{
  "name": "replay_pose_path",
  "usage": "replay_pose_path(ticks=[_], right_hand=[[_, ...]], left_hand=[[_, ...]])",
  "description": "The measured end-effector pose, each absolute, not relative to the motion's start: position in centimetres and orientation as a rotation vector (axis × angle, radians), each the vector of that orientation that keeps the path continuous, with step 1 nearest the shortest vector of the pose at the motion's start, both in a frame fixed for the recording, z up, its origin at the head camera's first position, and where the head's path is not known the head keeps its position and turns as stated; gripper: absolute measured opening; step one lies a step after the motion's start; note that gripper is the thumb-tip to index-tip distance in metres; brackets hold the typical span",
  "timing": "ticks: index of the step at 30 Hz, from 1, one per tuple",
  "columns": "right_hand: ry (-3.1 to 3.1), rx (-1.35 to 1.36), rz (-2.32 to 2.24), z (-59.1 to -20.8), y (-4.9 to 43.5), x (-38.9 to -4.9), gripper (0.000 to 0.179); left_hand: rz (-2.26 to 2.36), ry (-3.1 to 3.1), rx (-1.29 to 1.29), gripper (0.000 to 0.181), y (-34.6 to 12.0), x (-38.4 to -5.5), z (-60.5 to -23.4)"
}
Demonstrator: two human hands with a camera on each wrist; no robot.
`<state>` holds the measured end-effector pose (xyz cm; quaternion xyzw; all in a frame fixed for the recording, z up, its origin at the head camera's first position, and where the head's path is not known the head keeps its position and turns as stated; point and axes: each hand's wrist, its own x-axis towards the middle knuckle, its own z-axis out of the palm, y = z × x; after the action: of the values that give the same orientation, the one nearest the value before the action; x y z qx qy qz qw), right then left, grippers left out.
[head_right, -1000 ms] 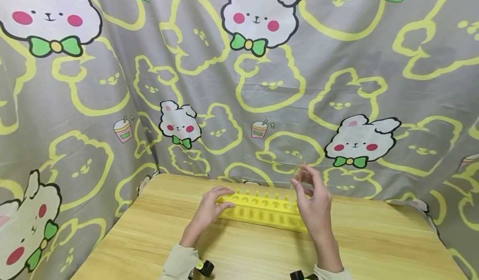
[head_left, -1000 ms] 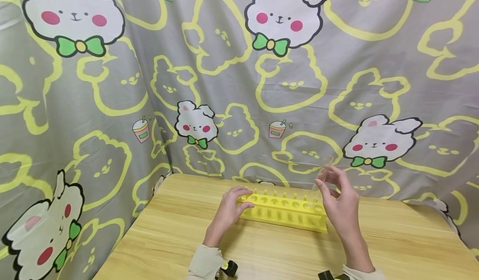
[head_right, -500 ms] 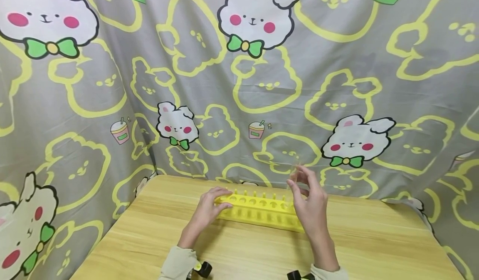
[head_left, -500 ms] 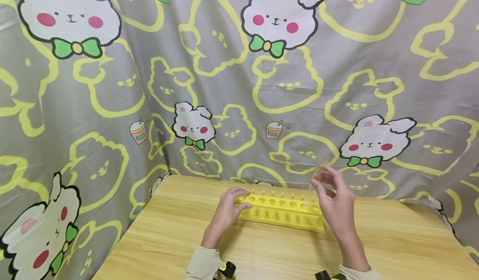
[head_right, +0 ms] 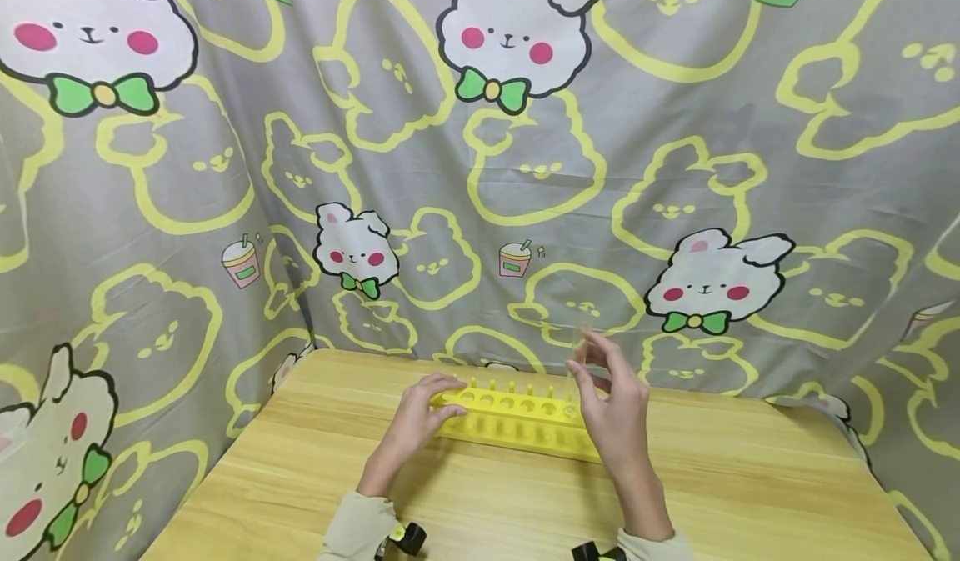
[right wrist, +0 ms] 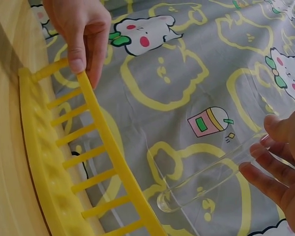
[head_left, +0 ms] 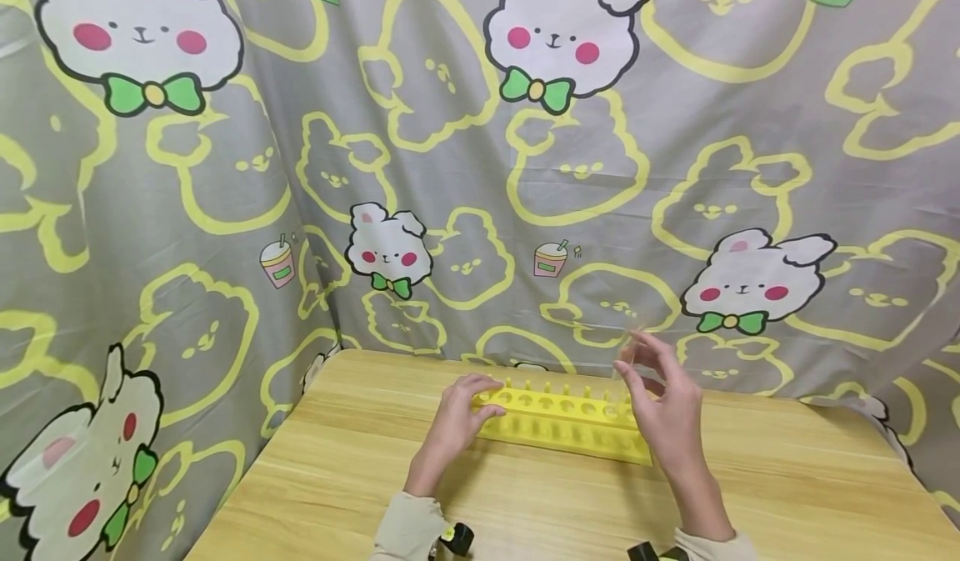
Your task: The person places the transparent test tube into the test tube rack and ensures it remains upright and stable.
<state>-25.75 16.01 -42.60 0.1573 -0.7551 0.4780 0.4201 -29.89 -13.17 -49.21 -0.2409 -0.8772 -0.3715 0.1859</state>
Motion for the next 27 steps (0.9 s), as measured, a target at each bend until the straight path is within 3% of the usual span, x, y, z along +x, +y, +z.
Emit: replay_pose_path(ticks=[27], right_hand=[[-1.833,0.424,1.173,-42.70,15.21,-26.04,0.053]], left_hand=[[-1.063,-2.471,-0.676,0.038,-13.14,-29.88,-49.23]])
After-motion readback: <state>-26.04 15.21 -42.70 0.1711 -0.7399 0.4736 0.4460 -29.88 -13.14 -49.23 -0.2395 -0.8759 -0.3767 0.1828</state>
